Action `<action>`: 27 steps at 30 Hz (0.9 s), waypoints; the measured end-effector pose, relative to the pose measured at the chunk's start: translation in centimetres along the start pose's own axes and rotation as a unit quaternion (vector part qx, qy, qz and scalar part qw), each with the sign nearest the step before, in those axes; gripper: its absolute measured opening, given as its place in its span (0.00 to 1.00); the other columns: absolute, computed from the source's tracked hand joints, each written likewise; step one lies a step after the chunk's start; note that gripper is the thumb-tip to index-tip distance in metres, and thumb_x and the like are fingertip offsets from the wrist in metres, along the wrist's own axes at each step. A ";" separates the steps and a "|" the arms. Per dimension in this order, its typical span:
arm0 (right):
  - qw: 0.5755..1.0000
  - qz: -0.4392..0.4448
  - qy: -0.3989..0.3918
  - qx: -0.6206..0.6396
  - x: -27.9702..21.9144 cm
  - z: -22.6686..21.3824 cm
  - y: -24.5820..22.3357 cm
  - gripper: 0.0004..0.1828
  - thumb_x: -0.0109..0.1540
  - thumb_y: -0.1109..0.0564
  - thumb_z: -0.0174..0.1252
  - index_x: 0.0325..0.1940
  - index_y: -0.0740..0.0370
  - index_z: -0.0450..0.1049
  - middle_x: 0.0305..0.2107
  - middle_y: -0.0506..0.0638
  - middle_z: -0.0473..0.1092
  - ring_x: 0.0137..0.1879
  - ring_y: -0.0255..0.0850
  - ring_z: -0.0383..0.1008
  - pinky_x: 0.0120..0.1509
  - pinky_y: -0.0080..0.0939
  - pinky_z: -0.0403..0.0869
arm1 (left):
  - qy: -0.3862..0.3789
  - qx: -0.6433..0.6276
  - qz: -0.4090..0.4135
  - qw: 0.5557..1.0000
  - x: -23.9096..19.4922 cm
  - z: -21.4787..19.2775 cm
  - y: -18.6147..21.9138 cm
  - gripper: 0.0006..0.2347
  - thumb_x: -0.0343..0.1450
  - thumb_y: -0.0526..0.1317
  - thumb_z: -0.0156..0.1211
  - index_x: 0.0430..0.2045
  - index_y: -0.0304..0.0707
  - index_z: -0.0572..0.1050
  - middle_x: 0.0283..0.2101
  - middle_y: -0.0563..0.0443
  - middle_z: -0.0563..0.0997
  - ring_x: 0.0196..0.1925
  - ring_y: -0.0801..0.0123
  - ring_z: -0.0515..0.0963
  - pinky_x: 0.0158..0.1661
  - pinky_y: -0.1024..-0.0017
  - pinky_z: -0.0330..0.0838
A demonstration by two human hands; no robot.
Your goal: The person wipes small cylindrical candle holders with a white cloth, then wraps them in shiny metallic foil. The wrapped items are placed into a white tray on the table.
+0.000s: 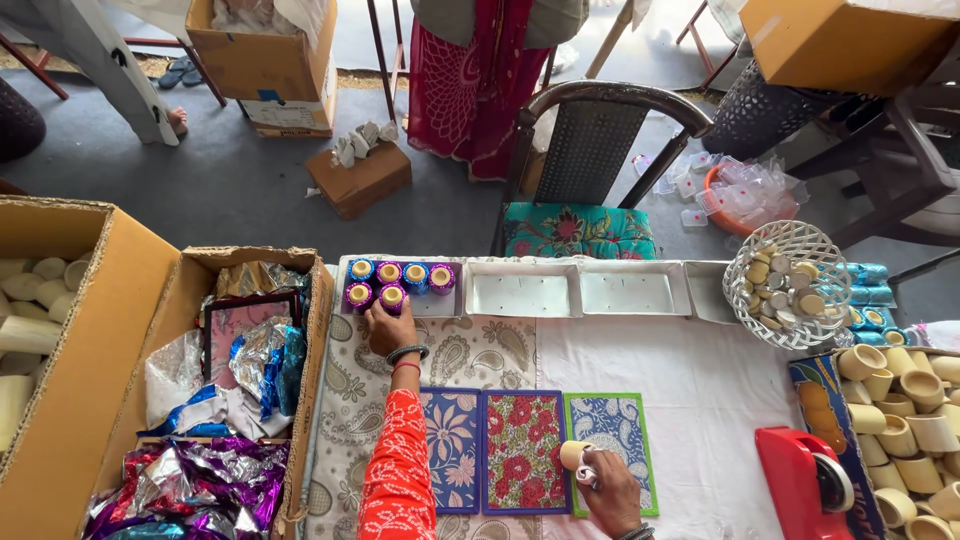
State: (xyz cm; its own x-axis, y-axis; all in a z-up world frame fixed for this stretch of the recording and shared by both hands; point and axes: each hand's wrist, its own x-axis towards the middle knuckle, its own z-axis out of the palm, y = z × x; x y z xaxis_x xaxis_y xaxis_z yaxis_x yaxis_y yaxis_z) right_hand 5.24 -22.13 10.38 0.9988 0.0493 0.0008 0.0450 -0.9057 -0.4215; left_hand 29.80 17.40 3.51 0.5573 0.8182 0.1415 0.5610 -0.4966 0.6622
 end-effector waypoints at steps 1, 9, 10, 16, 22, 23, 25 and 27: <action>1.000 -0.001 -0.002 0.000 0.0 0.0 -0.1 0.17 0.50 0.55 0.69 0.41 0.54 0.72 0.33 0.48 0.72 0.40 0.46 0.76 0.41 0.48 0.76 | 0.001 0.001 -0.001 1.000 0.0 0.2 -0.1 0.25 0.63 0.57 0.72 0.47 0.40 0.77 0.48 0.46 0.80 0.46 0.50 0.82 0.39 0.52 0.77; 1.000 -0.003 -0.003 -0.007 0.0 -0.1 -0.3 0.18 0.50 0.53 0.69 0.41 0.54 0.72 0.34 0.47 0.73 0.42 0.46 0.77 0.42 0.48 0.76 | -0.026 0.019 -0.033 0.999 -0.1 -2.1 1.2 0.29 0.61 0.57 0.74 0.47 0.39 0.74 0.49 0.45 0.79 0.45 0.49 0.82 0.37 0.53 0.77; 1.000 -0.004 -0.003 -0.007 0.1 -0.1 -0.3 0.18 0.50 0.53 0.69 0.41 0.54 0.72 0.34 0.47 0.73 0.42 0.46 0.77 0.42 0.48 0.76 | -0.025 0.019 -0.033 0.999 -0.3 -1.8 0.9 0.29 0.61 0.57 0.74 0.47 0.39 0.74 0.49 0.45 0.79 0.45 0.49 0.82 0.37 0.53 0.77; 0.999 0.025 -0.033 -0.005 0.0 -0.2 -0.5 0.22 0.49 0.53 0.71 0.45 0.52 0.72 0.33 0.47 0.73 0.40 0.44 0.77 0.42 0.47 0.76 | -0.023 0.015 0.017 0.999 -1.1 -3.0 1.3 0.30 0.61 0.55 0.75 0.51 0.40 0.69 0.52 0.43 0.78 0.47 0.49 0.82 0.40 0.55 0.78; 0.999 0.029 -0.039 -0.015 0.1 0.7 0.5 0.20 0.51 0.53 0.70 0.44 0.51 0.72 0.34 0.46 0.73 0.39 0.41 0.78 0.40 0.46 0.77 | -0.016 0.056 0.098 0.993 0.1 -2.1 1.8 0.32 0.58 0.54 0.76 0.52 0.38 0.70 0.50 0.41 0.78 0.46 0.48 0.82 0.40 0.55 0.79; 0.999 0.031 -0.038 -0.016 0.0 0.7 0.3 0.20 0.51 0.53 0.70 0.44 0.51 0.72 0.34 0.46 0.73 0.39 0.42 0.78 0.40 0.46 0.76 | -0.035 0.071 0.095 0.992 0.3 -1.5 1.3 0.27 0.62 0.53 0.75 0.49 0.40 0.71 0.49 0.43 0.78 0.47 0.49 0.82 0.40 0.54 0.79; 0.999 0.034 -0.039 -0.017 -0.1 0.4 0.0 0.19 0.51 0.52 0.70 0.44 0.51 0.72 0.34 0.46 0.73 0.39 0.42 0.78 0.40 0.47 0.76 | -0.054 0.087 0.093 0.990 0.6 -1.1 0.8 0.22 0.66 0.52 0.73 0.45 0.42 0.72 0.48 0.45 0.78 0.48 0.51 0.83 0.40 0.54 0.79; 0.999 0.024 -0.022 -0.001 0.1 0.0 -0.6 0.19 0.49 0.54 0.70 0.42 0.54 0.72 0.34 0.47 0.73 0.38 0.45 0.78 0.40 0.48 0.76 | 0.009 0.065 0.104 0.992 1.1 -1.7 0.9 0.24 0.63 0.51 0.74 0.46 0.38 0.74 0.50 0.42 0.78 0.44 0.48 0.83 0.35 0.51 0.78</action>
State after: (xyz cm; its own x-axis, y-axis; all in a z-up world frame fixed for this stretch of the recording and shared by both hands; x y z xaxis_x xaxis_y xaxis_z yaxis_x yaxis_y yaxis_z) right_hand 5.27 -21.64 10.65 0.9979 0.0235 -0.0598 -0.0037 -0.9081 -0.4187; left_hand 29.88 18.40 5.51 0.6585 0.6991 0.2786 0.5110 -0.6871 0.5166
